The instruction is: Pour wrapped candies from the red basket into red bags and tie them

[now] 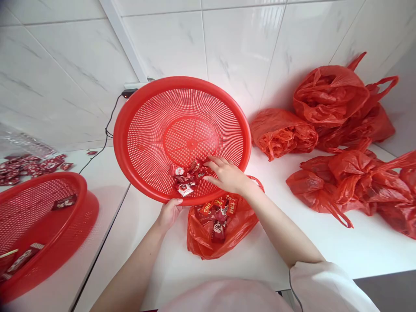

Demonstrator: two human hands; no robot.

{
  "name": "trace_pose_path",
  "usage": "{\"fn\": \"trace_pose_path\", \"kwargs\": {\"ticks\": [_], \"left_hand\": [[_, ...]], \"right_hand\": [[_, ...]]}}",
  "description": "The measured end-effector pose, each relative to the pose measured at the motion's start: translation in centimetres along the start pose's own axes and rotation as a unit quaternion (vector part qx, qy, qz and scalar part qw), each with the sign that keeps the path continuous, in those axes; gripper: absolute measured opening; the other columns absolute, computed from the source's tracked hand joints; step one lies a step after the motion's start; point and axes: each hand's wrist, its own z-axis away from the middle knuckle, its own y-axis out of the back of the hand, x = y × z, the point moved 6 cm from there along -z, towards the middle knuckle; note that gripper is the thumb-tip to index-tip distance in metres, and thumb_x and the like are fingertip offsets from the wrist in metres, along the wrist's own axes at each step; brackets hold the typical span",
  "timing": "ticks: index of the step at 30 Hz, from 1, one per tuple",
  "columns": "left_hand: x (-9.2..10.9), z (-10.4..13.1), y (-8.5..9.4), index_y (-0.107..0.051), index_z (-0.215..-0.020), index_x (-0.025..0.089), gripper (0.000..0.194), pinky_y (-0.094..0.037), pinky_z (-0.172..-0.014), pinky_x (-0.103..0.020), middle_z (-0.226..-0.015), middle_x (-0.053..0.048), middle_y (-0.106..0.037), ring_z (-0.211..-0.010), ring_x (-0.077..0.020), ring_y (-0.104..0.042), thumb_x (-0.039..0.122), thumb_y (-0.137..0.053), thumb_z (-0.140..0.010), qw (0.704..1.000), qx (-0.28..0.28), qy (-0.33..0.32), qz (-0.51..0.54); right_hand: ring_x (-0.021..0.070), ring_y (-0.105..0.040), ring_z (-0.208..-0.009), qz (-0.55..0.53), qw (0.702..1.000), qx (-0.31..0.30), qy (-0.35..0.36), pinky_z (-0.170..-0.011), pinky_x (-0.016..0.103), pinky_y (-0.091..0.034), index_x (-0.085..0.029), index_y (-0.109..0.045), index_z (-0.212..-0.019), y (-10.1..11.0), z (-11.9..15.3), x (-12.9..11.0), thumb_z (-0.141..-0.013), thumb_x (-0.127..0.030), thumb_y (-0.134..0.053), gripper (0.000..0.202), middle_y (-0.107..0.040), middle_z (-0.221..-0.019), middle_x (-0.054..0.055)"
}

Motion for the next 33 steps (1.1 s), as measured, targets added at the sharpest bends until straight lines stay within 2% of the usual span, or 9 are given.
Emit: {"fn": "trace_pose_path", "kwargs": {"ticks": [2, 4, 7, 10, 16, 20, 25, 29, 33], "left_hand": [[-0.1, 0.1, -0.2, -0.069, -0.101, 0.013, 0.037, -0.048, -0.091, -0.039, -0.106, -0.008, -0.071, -0.107, -0.0296, -0.062, 0.018, -0.065, -0.064, 1.000, -0.004, -0.007, 0.006], [-0.1, 0.2, -0.3, -0.069, -0.100, 0.014, 0.037, -0.048, -0.090, -0.039, -0.106, -0.008, -0.071, -0.106, -0.0293, -0.062, 0.018, -0.065, -0.064, 1.000, 0.005, -0.009, 0.009], [0.0, 0.0, -0.1, -0.069, -0.097, 0.013, 0.035, -0.052, -0.080, -0.038, -0.098, -0.007, -0.073, -0.096, -0.0286, -0.066, 0.020, -0.063, -0.063, 0.999, 0.032, -0.008, 0.015], [-0.2, -0.1, 0.0, -0.070, -0.091, 0.011, 0.032, -0.053, -0.072, -0.037, -0.092, -0.008, -0.073, -0.088, -0.0281, -0.067, 0.023, -0.061, -0.063, 0.999, 0.032, 0.011, 0.015], [-0.4, -0.3, 0.3, -0.072, -0.084, 0.010, 0.027, -0.053, -0.074, -0.037, -0.086, -0.008, -0.074, -0.085, -0.0274, -0.068, 0.023, -0.060, -0.063, 1.000, 0.020, 0.017, 0.004], [-0.1, -0.2, 0.5, -0.071, -0.088, 0.011, 0.030, -0.053, -0.073, -0.036, -0.087, -0.008, -0.074, -0.086, -0.0278, -0.067, 0.022, -0.061, -0.062, 0.999, 0.031, 0.010, 0.007], [0.0, -0.3, 0.3, -0.071, -0.089, 0.011, 0.031, -0.053, -0.072, -0.036, -0.084, -0.007, -0.073, -0.081, -0.0261, -0.068, 0.021, -0.060, -0.062, 0.999, 0.035, 0.011, 0.015], [0.4, -0.4, 0.5, -0.070, -0.088, 0.011, 0.029, -0.054, -0.076, -0.038, -0.086, -0.007, -0.074, -0.085, -0.0266, -0.068, 0.021, -0.060, -0.063, 0.999, 0.039, 0.000, 0.023], [0.6, -0.6, 0.9, -0.069, -0.084, 0.010, 0.026, -0.054, -0.076, -0.039, -0.080, -0.006, -0.073, -0.085, -0.0274, -0.068, 0.021, -0.059, -0.062, 0.998, 0.051, -0.003, 0.032]], "right_hand": [[0.0370, -0.023, -0.138, 0.094, 0.995, 0.002, -0.021, -0.108, 0.058, -0.024, -0.017, -0.039, -0.140, -1.8, -0.2, 0.3, -0.089, -0.056, -0.043, 0.065, -0.025, -0.152, 0.016], [0.0401, -0.023, -0.138, 0.140, 0.990, -0.022, -0.025, -0.107, 0.059, -0.023, -0.013, -0.034, -0.143, -3.5, -0.3, 0.4, -0.087, -0.060, -0.043, 0.073, -0.020, -0.153, 0.019], [0.0377, -0.042, -0.126, 0.148, 0.986, -0.073, -0.005, -0.102, 0.055, -0.032, -0.013, -0.044, -0.137, -4.7, -0.3, 0.0, -0.089, -0.058, -0.042, 0.066, -0.041, -0.142, 0.021], [0.0317, -0.056, -0.107, 0.122, 0.985, -0.117, 0.025, -0.094, 0.049, -0.040, -0.015, -0.058, -0.122, -4.4, -0.1, -0.4, -0.090, -0.054, -0.043, 0.053, -0.061, -0.116, 0.017], [0.0207, -0.062, -0.095, -0.017, 0.992, -0.116, 0.036, -0.083, 0.034, -0.048, -0.021, -0.061, -0.116, -3.4, -0.3, 0.0, -0.091, -0.029, -0.050, 0.028, -0.065, -0.109, 0.008], [0.0187, -0.062, -0.099, -0.084, 0.989, -0.106, 0.062, -0.089, 0.033, -0.046, -0.024, -0.062, -0.115, -2.9, -0.4, -0.2, -0.089, -0.019, -0.051, 0.029, -0.066, -0.111, 0.004], [0.0159, -0.064, -0.089, -0.161, 0.983, -0.084, 0.025, -0.083, 0.031, -0.049, -0.027, -0.051, -0.129, -1.0, 0.0, 0.0, -0.088, -0.021, -0.052, 0.041, -0.066, -0.111, 0.002], [0.0156, -0.065, -0.080, -0.283, 0.953, -0.103, -0.027, -0.073, 0.030, -0.053, -0.022, -0.043, -0.134, -0.4, 0.3, 0.1, -0.087, -0.027, -0.055, 0.049, -0.069, -0.099, 0.004], [0.0168, -0.066, -0.087, -0.414, 0.894, -0.159, -0.063, -0.078, 0.031, -0.053, -0.016, -0.054, -0.112, -0.3, 0.8, 0.0, -0.084, -0.032, -0.060, 0.033, -0.069, -0.099, 0.008]]}}
